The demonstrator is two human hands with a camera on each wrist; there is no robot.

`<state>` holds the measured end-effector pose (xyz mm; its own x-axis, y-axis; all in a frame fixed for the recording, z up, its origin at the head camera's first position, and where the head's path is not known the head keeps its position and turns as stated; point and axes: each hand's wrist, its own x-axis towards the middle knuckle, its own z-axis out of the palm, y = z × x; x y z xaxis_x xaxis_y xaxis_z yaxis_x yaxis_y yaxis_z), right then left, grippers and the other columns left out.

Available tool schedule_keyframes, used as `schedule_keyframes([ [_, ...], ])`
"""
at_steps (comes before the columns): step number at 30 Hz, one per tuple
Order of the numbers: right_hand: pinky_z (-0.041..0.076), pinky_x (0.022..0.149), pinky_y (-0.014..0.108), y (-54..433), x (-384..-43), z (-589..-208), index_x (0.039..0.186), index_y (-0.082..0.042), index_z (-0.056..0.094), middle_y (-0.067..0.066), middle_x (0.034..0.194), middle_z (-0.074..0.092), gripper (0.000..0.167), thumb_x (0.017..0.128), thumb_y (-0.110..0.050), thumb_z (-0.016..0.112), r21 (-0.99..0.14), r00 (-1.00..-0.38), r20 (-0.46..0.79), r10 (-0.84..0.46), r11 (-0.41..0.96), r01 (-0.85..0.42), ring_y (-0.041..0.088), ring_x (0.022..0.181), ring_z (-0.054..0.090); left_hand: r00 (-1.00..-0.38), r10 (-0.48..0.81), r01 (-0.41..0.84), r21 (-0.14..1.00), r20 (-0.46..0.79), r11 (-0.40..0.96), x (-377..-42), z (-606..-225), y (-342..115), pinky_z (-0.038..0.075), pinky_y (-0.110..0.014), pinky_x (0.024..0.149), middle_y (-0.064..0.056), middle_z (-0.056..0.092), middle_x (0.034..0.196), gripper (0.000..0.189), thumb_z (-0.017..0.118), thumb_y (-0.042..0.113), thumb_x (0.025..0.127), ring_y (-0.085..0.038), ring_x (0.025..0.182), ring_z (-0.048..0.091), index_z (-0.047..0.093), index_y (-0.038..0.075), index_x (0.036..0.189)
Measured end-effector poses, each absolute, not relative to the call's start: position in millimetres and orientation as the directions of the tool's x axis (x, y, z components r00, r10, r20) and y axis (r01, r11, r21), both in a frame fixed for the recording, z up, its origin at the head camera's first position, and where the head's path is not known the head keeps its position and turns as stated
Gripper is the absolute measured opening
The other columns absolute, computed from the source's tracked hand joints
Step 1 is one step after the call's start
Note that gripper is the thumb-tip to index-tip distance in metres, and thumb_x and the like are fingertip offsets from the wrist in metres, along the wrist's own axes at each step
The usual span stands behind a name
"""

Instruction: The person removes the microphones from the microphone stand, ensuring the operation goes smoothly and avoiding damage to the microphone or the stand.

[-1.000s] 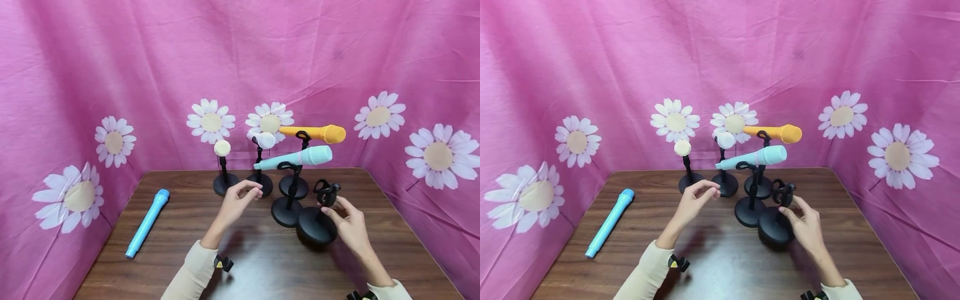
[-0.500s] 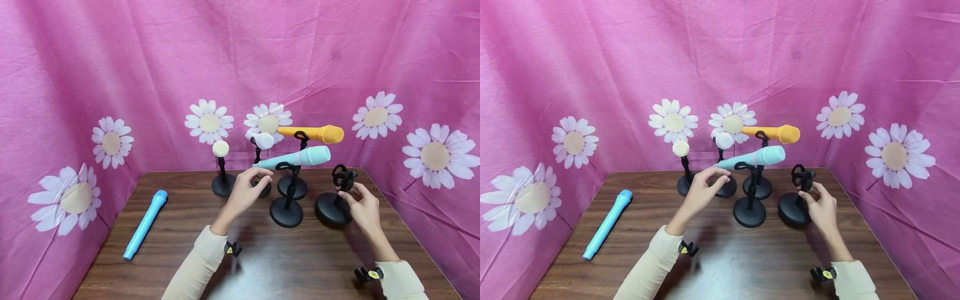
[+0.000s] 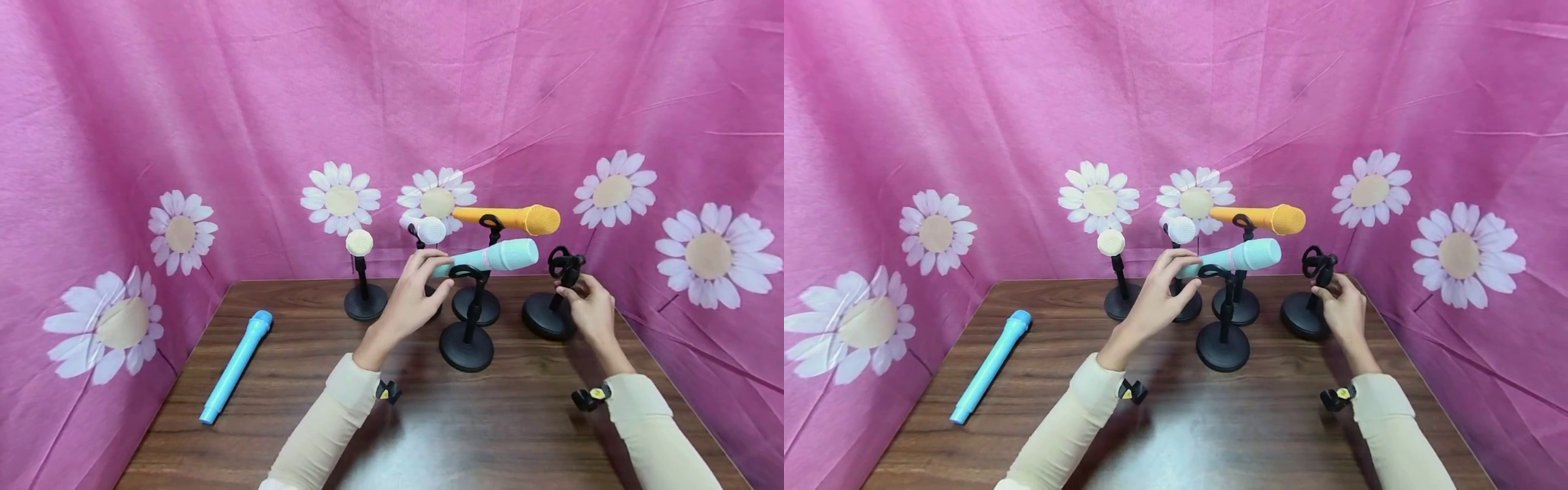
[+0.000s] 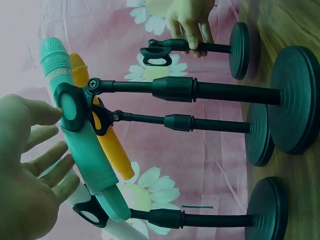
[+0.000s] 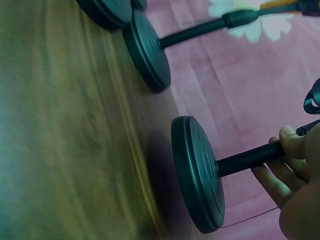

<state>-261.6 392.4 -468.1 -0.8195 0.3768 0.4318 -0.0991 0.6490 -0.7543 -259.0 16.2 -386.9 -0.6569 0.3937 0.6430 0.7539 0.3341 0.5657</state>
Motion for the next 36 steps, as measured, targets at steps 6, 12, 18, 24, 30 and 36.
schedule_keyframes([
  [6, 0.035, 0.080, 0.012, 402.7, -286.1, -468.7, 0.118, -0.003, 0.074, -0.017, 0.089, 0.079, 0.025, 0.096, -0.012, 0.080, -0.746, -0.807, 0.409, 0.426, 0.666, -0.026, -0.023, 0.084, 0.048, -0.687, 0.449, 0.726, 0.576, 0.572, 0.376, -266.4, -383.9, 21.4, 0.048, -0.041, 0.116, -0.006, 0.055, 0.148, 0.049, 0.072, 0.018, 0.103, -0.023, 0.139, 0.051, 0.059, 0.011, 0.150],
  [12, 0.037, 0.085, 0.014, 405.6, -300.6, -471.0, 0.122, -0.003, 0.073, 0.015, 0.112, 0.081, 0.027, 0.099, -0.016, 0.077, -0.740, -0.817, 0.359, 0.451, 0.671, 0.046, -0.023, 0.085, 0.043, -0.692, 0.465, 0.720, 0.568, 0.552, 0.398, -272.3, -382.1, 25.3, 0.049, -0.042, 0.115, -0.008, 0.056, 0.147, 0.056, 0.073, 0.021, 0.102, -0.023, 0.137, 0.052, 0.054, 0.011, 0.154],
  [18, 0.036, 0.086, 0.011, 409.1, -306.0, -474.8, 0.122, -0.002, 0.072, -0.033, 0.079, 0.068, 0.028, 0.099, -0.015, 0.078, -0.774, -0.823, 0.314, 0.473, 0.630, 0.066, -0.024, 0.082, 0.044, -0.690, 0.474, 0.723, 0.558, 0.547, 0.409, -276.0, -379.7, 28.2, 0.050, -0.042, 0.111, -0.008, 0.060, 0.144, 0.057, 0.075, 0.022, 0.102, -0.022, 0.132, 0.054, 0.054, 0.012, 0.154],
  [24, 0.043, 0.091, 0.018, 410.7, -306.2, -477.1, 0.126, -0.002, 0.070, -0.009, 0.098, 0.081, 0.031, 0.100, -0.019, 0.076, -0.760, -0.828, 0.294, 0.478, 0.642, 0.101, -0.024, 0.081, 0.046, -0.692, 0.483, 0.720, 0.549, 0.536, 0.423, -277.9, -379.0, 29.7, 0.051, -0.042, 0.111, -0.008, 0.062, 0.145, 0.057, 0.075, 0.023, 0.102, -0.021, 0.131, 0.057, 0.054, 0.012, 0.154],
  [30, 0.048, 0.103, 0.050, 409.3, -300.6, -479.8, 0.130, 0.005, 0.062, 0.032, 0.128, 0.070, 0.039, 0.104, -0.022, 0.071, -0.714, -0.874, 0.265, 0.407, 0.692, 0.105, 0.033, 0.115, 0.070, -0.702, 0.486, 0.711, 0.548, 0.520, 0.441, -277.7, -377.3, 29.3, 0.054, -0.038, 0.106, -0.006, 0.063, 0.142, 0.052, 0.075, 0.025, 0.102, -0.020, 0.126, 0.060, 0.059, 0.009, 0.148],
  [36, 0.043, 0.112, 0.061, 401.5, -293.4, -474.2, 0.136, 0.010, 0.054, 0.039, 0.130, 0.065, 0.049, 0.100, -0.017, 0.074, -0.713, -0.893, 0.236, 0.384, 0.692, 0.109, 0.053, 0.126, 0.062, -0.725, 0.487, 0.687, 0.563, 0.487, 0.460, -276.6, -374.5, 29.0, 0.055, -0.036, 0.103, -0.003, 0.062, 0.143, 0.051, 0.074, 0.027, 0.103, -0.017, 0.122, 0.061, 0.059, 0.014, 0.149],
])
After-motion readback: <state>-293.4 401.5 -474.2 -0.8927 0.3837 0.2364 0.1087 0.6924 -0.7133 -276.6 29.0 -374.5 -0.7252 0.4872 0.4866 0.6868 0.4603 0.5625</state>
